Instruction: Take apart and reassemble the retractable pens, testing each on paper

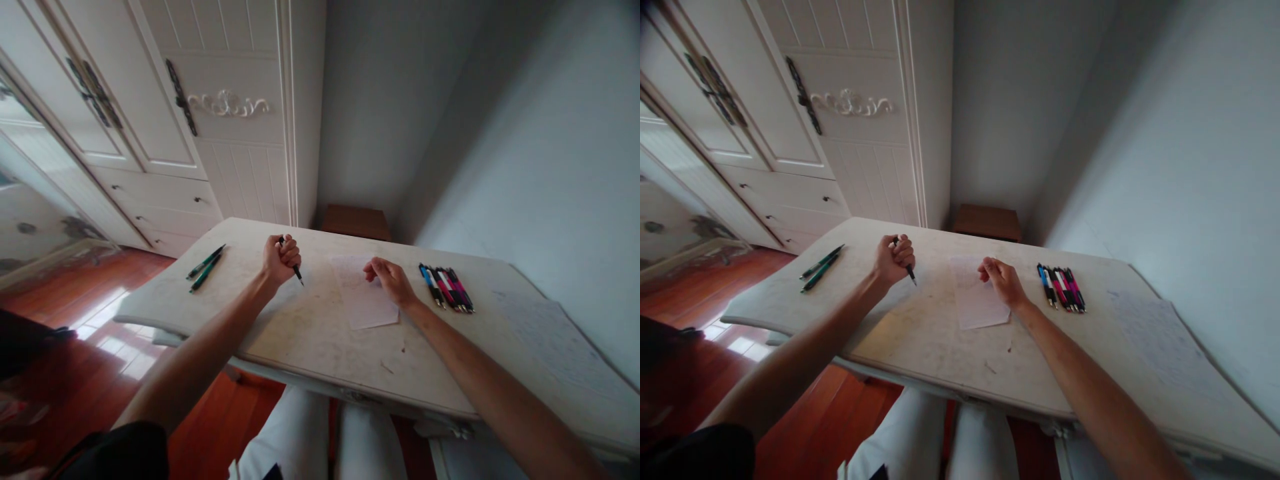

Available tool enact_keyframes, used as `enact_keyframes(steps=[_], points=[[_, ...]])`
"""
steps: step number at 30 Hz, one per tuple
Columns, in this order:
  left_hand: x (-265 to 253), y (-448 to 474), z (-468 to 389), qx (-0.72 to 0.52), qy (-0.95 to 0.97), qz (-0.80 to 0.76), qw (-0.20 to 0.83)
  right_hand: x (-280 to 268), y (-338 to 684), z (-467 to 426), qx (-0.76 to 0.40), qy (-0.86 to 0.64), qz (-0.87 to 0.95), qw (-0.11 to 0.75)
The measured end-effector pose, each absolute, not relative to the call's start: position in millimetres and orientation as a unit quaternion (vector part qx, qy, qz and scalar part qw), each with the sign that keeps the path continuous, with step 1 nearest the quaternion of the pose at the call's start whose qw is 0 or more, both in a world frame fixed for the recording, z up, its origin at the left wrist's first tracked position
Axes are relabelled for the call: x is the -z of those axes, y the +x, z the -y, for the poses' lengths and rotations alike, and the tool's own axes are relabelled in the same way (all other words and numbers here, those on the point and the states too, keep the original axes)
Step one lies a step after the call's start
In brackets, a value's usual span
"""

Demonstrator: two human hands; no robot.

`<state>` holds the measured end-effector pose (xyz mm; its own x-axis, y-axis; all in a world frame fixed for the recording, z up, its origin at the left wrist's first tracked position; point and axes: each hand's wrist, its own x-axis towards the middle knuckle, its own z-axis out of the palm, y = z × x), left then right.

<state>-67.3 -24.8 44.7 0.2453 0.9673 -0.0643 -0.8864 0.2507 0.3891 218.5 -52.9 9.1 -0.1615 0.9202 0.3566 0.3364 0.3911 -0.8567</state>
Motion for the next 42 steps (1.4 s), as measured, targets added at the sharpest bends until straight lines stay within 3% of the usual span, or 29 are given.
enact_keyframes(steps=[42], points=[[-42, -52, 38, -0.473, 0.216, -0.147, 0.841, -10, 215, 56, -0.354, -0.466, 0.693, 0.422]])
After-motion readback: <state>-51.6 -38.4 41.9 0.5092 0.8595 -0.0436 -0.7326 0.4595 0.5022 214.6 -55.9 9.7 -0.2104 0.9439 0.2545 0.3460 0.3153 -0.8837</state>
